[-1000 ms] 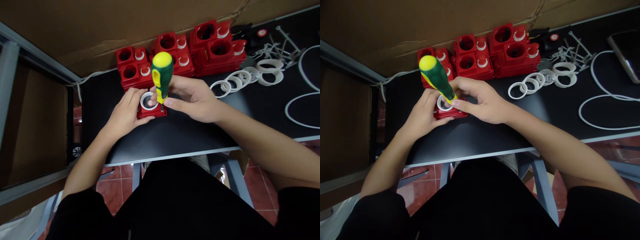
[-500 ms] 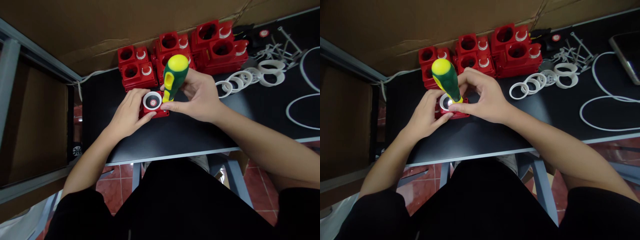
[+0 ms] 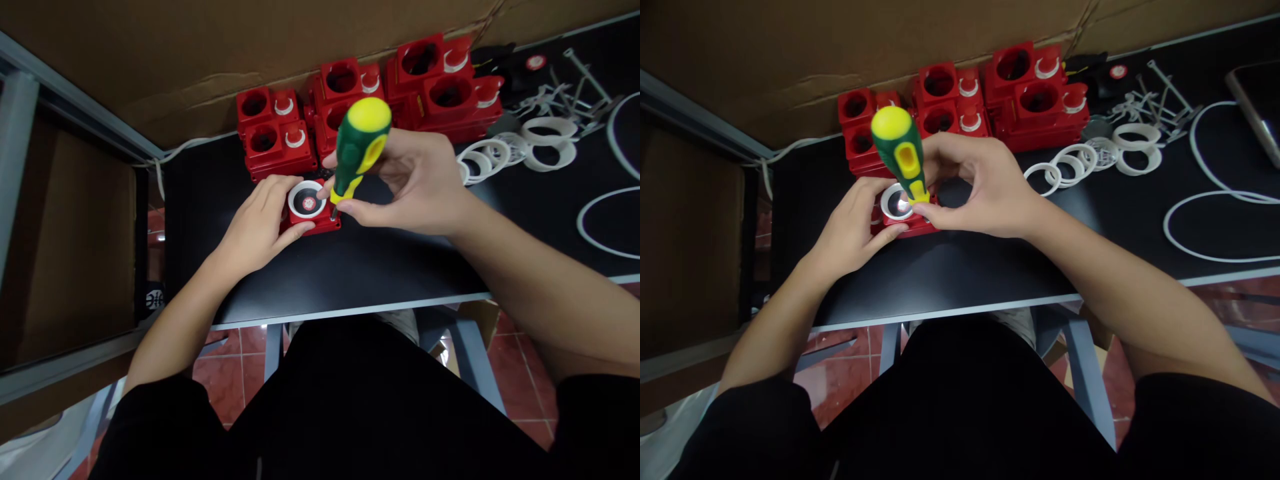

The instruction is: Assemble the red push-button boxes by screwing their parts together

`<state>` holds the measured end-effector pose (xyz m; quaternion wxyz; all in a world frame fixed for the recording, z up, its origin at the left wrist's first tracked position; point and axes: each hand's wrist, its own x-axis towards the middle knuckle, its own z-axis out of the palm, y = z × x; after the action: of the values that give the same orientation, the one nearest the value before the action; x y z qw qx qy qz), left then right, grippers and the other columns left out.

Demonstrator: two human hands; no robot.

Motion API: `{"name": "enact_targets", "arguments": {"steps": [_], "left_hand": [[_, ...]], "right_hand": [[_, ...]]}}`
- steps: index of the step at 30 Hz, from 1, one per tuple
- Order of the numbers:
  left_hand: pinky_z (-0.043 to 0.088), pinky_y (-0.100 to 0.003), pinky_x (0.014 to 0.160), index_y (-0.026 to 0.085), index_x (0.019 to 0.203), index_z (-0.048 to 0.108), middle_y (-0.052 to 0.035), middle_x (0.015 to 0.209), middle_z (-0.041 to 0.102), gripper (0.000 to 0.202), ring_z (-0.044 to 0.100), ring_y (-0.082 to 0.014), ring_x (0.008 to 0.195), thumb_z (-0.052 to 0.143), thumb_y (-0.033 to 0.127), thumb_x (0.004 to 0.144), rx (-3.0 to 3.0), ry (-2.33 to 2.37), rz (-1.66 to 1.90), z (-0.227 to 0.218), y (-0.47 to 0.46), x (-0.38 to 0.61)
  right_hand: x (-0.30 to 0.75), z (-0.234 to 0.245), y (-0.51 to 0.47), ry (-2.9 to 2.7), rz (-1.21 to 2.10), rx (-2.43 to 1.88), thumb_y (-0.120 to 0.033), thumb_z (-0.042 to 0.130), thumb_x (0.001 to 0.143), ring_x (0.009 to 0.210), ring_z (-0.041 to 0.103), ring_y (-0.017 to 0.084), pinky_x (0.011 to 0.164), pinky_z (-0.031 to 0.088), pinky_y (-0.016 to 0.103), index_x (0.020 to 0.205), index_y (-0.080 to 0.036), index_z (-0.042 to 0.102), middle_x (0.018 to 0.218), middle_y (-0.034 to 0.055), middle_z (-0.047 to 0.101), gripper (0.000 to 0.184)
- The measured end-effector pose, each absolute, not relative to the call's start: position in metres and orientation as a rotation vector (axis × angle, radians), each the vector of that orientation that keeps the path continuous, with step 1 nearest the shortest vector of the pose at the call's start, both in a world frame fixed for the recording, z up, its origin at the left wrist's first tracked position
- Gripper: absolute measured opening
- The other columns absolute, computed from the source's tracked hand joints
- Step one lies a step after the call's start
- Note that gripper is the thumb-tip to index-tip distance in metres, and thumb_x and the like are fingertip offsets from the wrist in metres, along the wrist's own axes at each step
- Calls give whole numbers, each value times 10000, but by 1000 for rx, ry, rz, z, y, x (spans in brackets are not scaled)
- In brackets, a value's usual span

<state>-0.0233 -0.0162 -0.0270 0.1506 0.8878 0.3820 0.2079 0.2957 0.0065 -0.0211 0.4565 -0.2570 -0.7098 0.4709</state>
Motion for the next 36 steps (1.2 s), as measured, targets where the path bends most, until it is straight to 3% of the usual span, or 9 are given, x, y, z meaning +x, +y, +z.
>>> {"name": "enact_targets", "arguments": {"steps": [5,8,11,17,21,27,36], "left_hand": [[663,-661,1370,206,1789,639,-245,1704,796,798,797,-458,1549,674,824,1285,2535,1120,586,-29,-16,-24],[656,-664,1386,220,1838,597,-243,1735,782,842,786,-461,1579,682,840,1275,2534,1118,600,-30,-16,-24],[675,-655,1357,247,1816,633,-225,1703,792,735,800,-450,1548,638,782,1311,2553,1091,595,-28,-17,-22],[706,-638,1296,231,1651,750,-225,1625,806,618,816,-434,1469,590,741,1339,2582,1064,612,-25,-19,-20],[703,-635,1301,245,1606,765,-213,1609,816,600,815,-424,1473,603,756,1335,2568,1076,620,-24,-19,-22],[714,-610,1269,252,1553,766,-217,1609,820,567,822,-412,1470,586,748,1347,2601,1036,637,-26,-18,-23],[719,-577,1230,231,1589,769,-212,1578,815,464,828,-402,1419,689,615,1343,2646,956,705,-31,-15,-27]], "right_hand": [[296,-18,8,-1833,1184,-573,-373,1101,962,1194,952,278,1197,826,429,1309,-276,915,1259,42,978,406],[297,-18,10,-1865,1190,-549,-405,1058,1017,1269,935,291,1217,818,443,1335,-276,910,1300,53,964,373],[297,-19,11,-1860,1127,-551,-504,1040,1066,1201,894,275,1173,818,446,1286,-287,908,1325,65,907,336],[291,-27,13,-1776,1064,-616,-723,1172,920,1091,804,286,1092,816,473,1181,-315,925,1259,82,851,543],[291,-29,13,-1726,1076,-637,-654,1239,847,1035,804,306,1040,826,531,1117,-329,908,1187,78,871,536],[295,-26,12,-1711,1145,-591,-552,1251,872,1045,848,265,1038,806,444,1233,-314,913,1139,40,927,549],[293,-21,10,-1696,1182,-608,-594,1264,831,1019,840,267,1018,797,453,1157,-299,919,1109,31,884,558]]}}
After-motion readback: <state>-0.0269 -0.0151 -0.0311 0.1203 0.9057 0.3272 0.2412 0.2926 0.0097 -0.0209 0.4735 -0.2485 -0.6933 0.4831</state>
